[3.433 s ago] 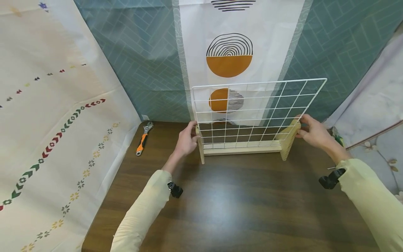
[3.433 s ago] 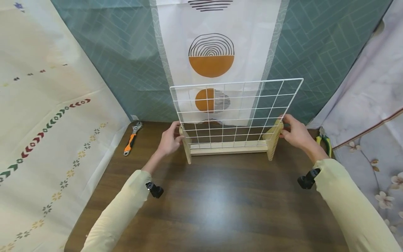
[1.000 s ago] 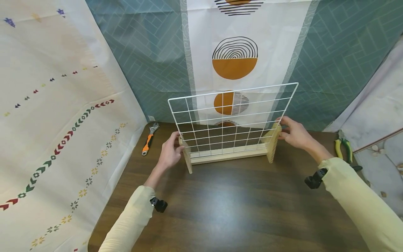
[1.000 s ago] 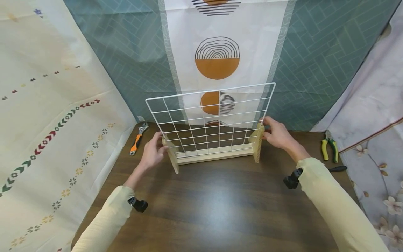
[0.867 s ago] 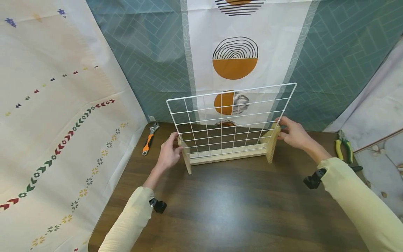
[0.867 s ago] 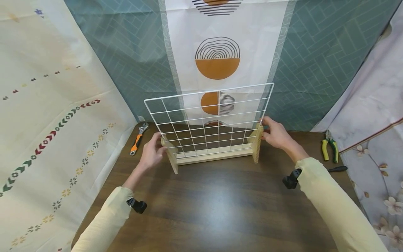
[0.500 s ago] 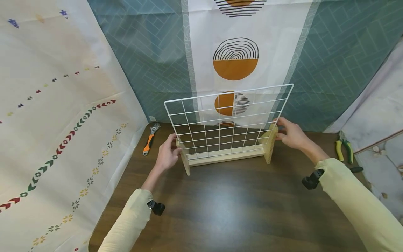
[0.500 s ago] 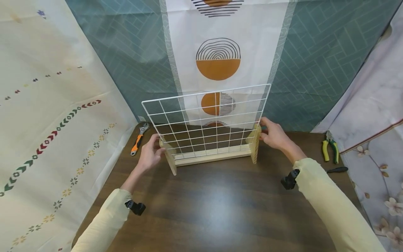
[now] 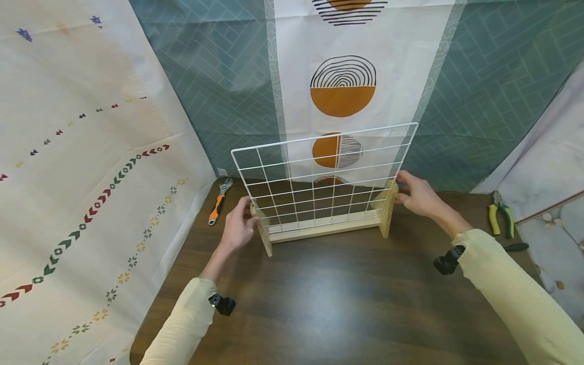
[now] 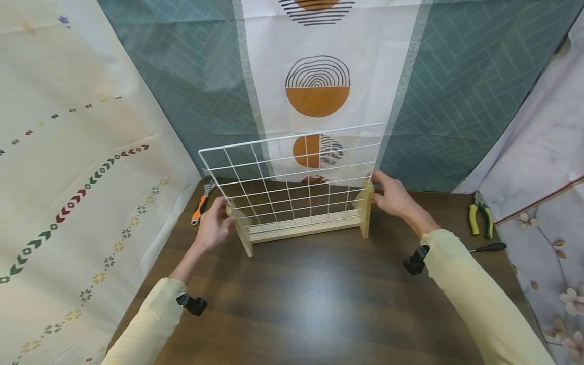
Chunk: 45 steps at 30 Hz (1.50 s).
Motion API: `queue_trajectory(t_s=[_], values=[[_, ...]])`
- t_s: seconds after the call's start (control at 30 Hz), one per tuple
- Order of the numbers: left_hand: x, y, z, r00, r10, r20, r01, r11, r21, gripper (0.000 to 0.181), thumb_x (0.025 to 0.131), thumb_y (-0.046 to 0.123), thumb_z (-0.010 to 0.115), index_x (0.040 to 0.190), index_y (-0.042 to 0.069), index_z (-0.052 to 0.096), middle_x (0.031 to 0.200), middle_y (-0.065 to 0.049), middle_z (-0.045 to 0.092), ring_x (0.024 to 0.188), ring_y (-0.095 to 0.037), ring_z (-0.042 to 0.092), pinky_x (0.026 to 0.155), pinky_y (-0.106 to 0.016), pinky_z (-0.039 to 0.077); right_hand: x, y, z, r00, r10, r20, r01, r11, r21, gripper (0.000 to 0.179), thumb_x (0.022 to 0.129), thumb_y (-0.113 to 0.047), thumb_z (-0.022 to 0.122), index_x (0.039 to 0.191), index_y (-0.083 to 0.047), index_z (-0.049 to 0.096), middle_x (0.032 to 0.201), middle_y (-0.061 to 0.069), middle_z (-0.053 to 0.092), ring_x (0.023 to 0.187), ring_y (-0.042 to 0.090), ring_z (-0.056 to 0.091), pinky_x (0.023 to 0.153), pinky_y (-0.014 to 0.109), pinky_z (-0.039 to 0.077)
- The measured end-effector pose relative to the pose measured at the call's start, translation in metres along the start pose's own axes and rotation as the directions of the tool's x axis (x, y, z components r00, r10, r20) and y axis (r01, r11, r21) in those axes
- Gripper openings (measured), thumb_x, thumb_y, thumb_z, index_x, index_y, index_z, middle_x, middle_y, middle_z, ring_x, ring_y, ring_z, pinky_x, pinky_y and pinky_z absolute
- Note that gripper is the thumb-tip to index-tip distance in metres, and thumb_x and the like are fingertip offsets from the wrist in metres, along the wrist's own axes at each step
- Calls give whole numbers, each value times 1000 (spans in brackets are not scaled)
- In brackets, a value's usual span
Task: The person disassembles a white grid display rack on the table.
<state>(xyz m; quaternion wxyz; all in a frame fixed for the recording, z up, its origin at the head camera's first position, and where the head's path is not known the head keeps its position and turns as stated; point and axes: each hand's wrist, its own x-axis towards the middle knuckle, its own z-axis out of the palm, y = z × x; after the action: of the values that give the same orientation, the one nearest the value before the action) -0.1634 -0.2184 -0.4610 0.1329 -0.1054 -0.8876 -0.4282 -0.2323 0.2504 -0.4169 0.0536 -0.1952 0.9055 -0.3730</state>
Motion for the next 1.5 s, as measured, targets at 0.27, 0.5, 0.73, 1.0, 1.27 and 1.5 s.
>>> queue_trajectory(t_s=[0.27,0.5,0.73,1.0,1.27,1.5], values=[[-4,-4,-5,1000,-4,-7,4,1000,-4,48,85,-15,66,127,5,52,113,-19,65,93,-34,70,72,-43,61,2,-4,4,1000,-19,-4,18,1000,-14,46,93,15,52,137,7,41,132,38,47,112,58,55,83,52,57],[-8,-5,-8,1000,8,-29,-8,1000,-10,49,83,-17,65,126,4,52,109,-22,66,91,-35,70,70,-43,61,6,-4,8,1000,-4,15,3,1000,17,46,92,16,48,137,7,41,138,36,44,114,56,55,83,50,58],[-13,-4,-13,999,-21,-35,20,1000,-13,50,83,-18,66,126,3,52,109,-22,66,90,-36,70,68,-41,62,9,-5,12,999,-28,24,27,999,38,45,92,17,47,135,6,42,136,35,46,114,55,56,82,48,59],[-18,-4,-19,999,-41,-30,40,999,-36,50,83,-19,65,126,2,51,111,-25,64,90,-39,69,65,-38,62,12,-11,16,999,-29,26,28,999,37,44,92,17,47,134,6,42,135,34,47,114,53,57,83,48,58],[-23,-7,-24,998,-57,-31,57,998,-21,51,83,-17,66,128,2,51,111,-26,64,90,-38,69,66,-39,62,15,-15,20,999,-42,24,41,998,45,43,92,17,48,133,7,43,131,34,49,113,54,57,83,49,59],[-27,-12,-26,998,-54,-43,52,998,-40,53,82,-20,66,129,1,51,110,-25,63,87,-39,69,63,-33,61,19,-17,23,998,-67,17,67,997,41,41,91,17,49,131,7,45,127,32,52,111,53,59,81,47,60]])
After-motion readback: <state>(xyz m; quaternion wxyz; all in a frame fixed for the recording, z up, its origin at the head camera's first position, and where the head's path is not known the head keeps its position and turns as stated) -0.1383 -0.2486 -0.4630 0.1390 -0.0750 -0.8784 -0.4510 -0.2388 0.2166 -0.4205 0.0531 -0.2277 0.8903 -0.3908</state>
